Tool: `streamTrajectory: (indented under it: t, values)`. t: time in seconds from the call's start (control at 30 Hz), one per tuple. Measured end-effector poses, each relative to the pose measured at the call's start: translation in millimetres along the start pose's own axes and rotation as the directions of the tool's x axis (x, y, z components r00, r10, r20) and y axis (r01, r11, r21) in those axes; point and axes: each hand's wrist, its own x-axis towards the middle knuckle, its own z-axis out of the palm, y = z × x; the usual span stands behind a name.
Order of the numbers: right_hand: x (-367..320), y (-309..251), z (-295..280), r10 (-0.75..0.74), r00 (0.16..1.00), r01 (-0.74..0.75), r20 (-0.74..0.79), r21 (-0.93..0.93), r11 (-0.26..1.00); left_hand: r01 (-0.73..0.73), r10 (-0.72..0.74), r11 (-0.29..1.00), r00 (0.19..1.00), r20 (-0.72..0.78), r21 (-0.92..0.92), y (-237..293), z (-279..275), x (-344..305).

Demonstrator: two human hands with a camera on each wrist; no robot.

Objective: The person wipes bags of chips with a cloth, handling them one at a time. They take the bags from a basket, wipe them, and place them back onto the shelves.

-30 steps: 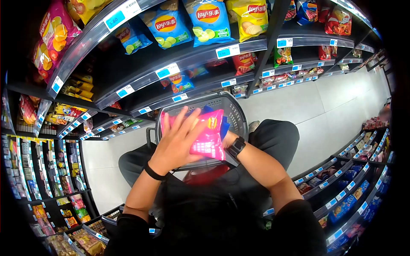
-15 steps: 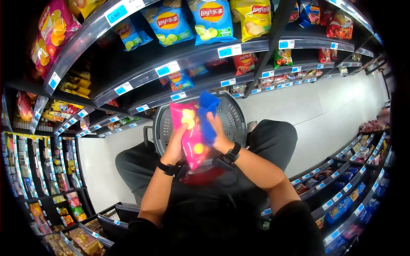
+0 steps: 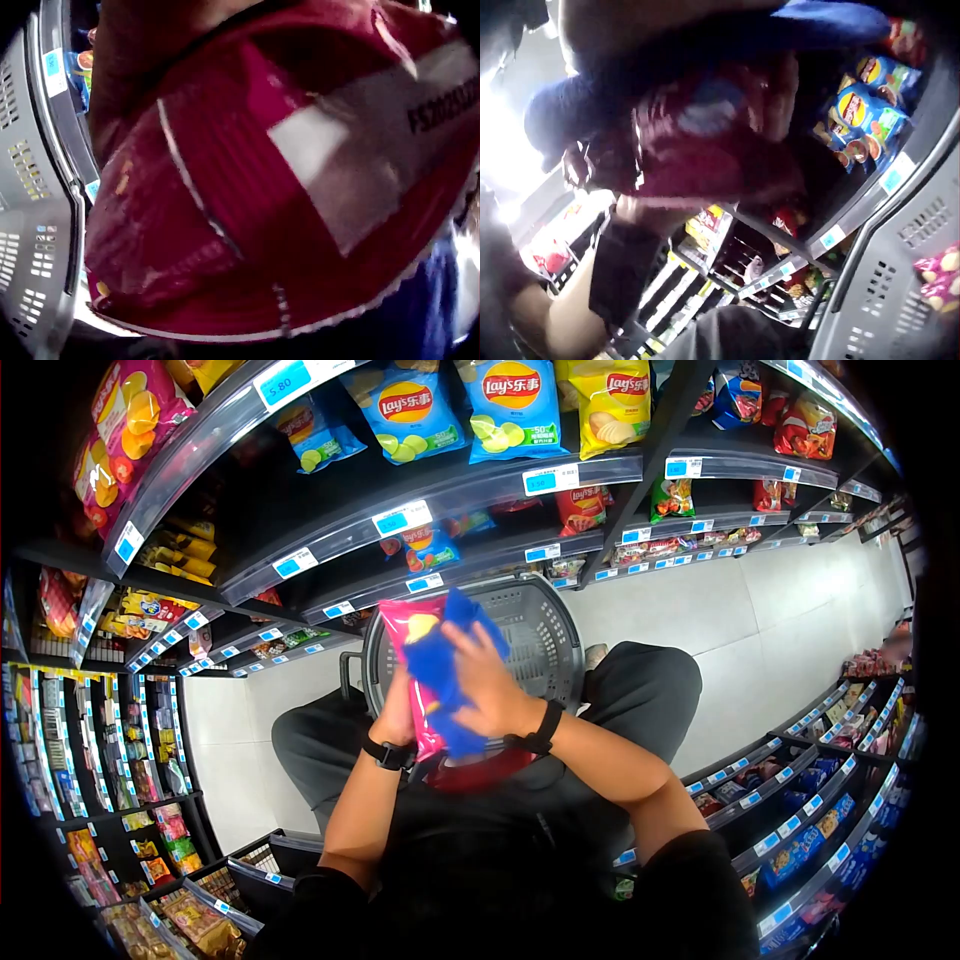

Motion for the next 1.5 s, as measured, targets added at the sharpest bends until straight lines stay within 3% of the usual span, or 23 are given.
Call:
streamTrajectory:
  t: [0.07,0.17,0.23,0.3,0.33,0.43,0.53,0.63,0.77,0.8,0.87,0.97,1.03,1.1,1.13,1.2,1.27,1.33,1.37,1.4,1.43,1.47,1.5]
  values:
    - [4.8,0.3,4.8,0.277,0.937,-0.238,-0.213,0.191,0.952,-0.094,0.083,0.977,0.994,0.065,0.192,-12.9,3.5,-3.6]
    - [4.4,17.0,-1.0,0.572,0.819,-0.463,-0.04,0.541,0.702,-0.262,0.246,0.927,0.965,0.094,0.269,-30.7,16.1,-0.5]
    - [8.7,9.5,1.1,0.388,0.909,-0.324,-0.153,0.327,0.888,-0.154,0.153,0.971,0.988,0.021,0.18,-23.3,19.0,2.0]
    - [4.2,1.7,-2.6,0.159,0.987,-0.155,-0.034,0.096,0.983,-0.119,0.121,0.992,0.99,0.071,-0.03,-7.3,34.6,-2.0]
    - [5.4,-4.7,-6.9,0.029,0.998,-0.029,0.059,0.003,1.0,-0.167,0.165,0.984,0.986,0.033,0.065,-7.8,14.6,5.9]
    - [12.9,-22.0,-14.5,-0.222,0.935,0.238,0.278,-0.024,0.971,0.201,-0.133,0.962,0.938,0.32,-0.188,17.7,16.1,11.5]
    - [6.1,-18.6,-10.7,-0.3,0.903,0.324,0.308,-0.029,0.946,0.198,-0.137,0.964,0.942,0.307,-0.176,13.7,17.7,10.4]
    - [-8.1,-17.7,-8.0,-0.142,0.958,0.162,0.25,-0.062,0.985,0.191,-0.164,0.979,0.949,0.269,-0.076,3.8,7.5,12.1]
    - [-3.1,-1.8,12.6,0.033,0.921,0.0,-0.389,0.084,0.996,-0.082,0.056,0.988,0.98,0.193,0.132,3.2,28.0,-2.1]
    - [-6.1,1.7,5.4,0.183,0.93,-0.161,-0.318,0.093,0.982,-0.082,0.054,0.983,0.984,0.17,0.162,2.4,29.3,-2.3]
    - [-11.3,10.3,6.5,0.633,0.756,-0.413,-0.168,0.628,0.66,-0.142,0.106,0.955,0.983,0.147,0.262,1.3,36.5,-4.4]
    - [-12.6,38.5,5.8,0.778,0.594,-0.216,0.202,0.972,-0.088,-0.227,0.16,0.926,0.96,0.23,0.301,-2.9,41.6,-5.0]
    - [4.4,14.1,-12.6,0.633,0.73,-0.032,0.257,0.938,-0.345,-0.18,0.13,0.96,0.965,0.226,0.215,-6.8,38.6,-4.8]
    - [4.1,16.0,-21.7,0.556,0.806,-0.357,0.204,0.917,0.18,-0.052,0.031,0.995,0.975,0.221,0.089,-4.1,35.0,-8.6]
    - [1.5,18.9,-20.7,0.58,0.751,-0.317,0.316,0.943,-0.104,-0.02,0.028,0.999,0.969,0.246,-0.036,-6.0,31.9,-5.7]
    - [10.5,17.1,-25.5,0.484,0.869,-0.288,0.099,0.898,0.332,0.045,0.024,0.97,0.96,0.279,-0.24,-5.1,30.2,1.1]
    - [15.2,27.3,-22.5,0.583,0.8,-0.391,0.142,0.861,0.326,-0.013,0.112,0.947,0.95,0.293,-0.322,-0.8,36.9,2.9]
    - [18.7,17.8,-31.4,0.461,0.887,-0.461,0.021,0.099,0.882,-0.023,0.127,0.925,0.959,0.252,-0.379,13.3,42.6,0.7]
    - [20.5,11.0,-35.4,0.371,0.928,-0.337,0.024,-0.372,0.865,-0.134,0.19,0.939,0.97,0.153,-0.317,15.0,50.4,-3.0]
    - [21.4,4.4,-35.3,0.22,0.975,-0.222,-0.033,-0.219,0.95,-0.195,0.23,0.947,0.966,0.115,-0.255,15.3,38.3,2.5]
    - [17.6,3.5,-28.2,0.496,0.868,-0.451,0.027,0.461,0.764,-0.253,0.272,0.949,0.959,0.082,-0.188,18.5,27.0,8.0]
    - [11.7,5.1,-17.3,0.63,0.732,-0.445,0.259,0.883,0.153,-0.324,0.325,0.945,0.946,0.008,-0.056,20.3,19.6,11.8]
    - [13.0,2.7,-13.1,0.549,0.643,-0.208,0.534,0.811,-0.546,-0.371,0.409,0.855,0.912,-0.029,0.363,29.6,18.9,12.4]
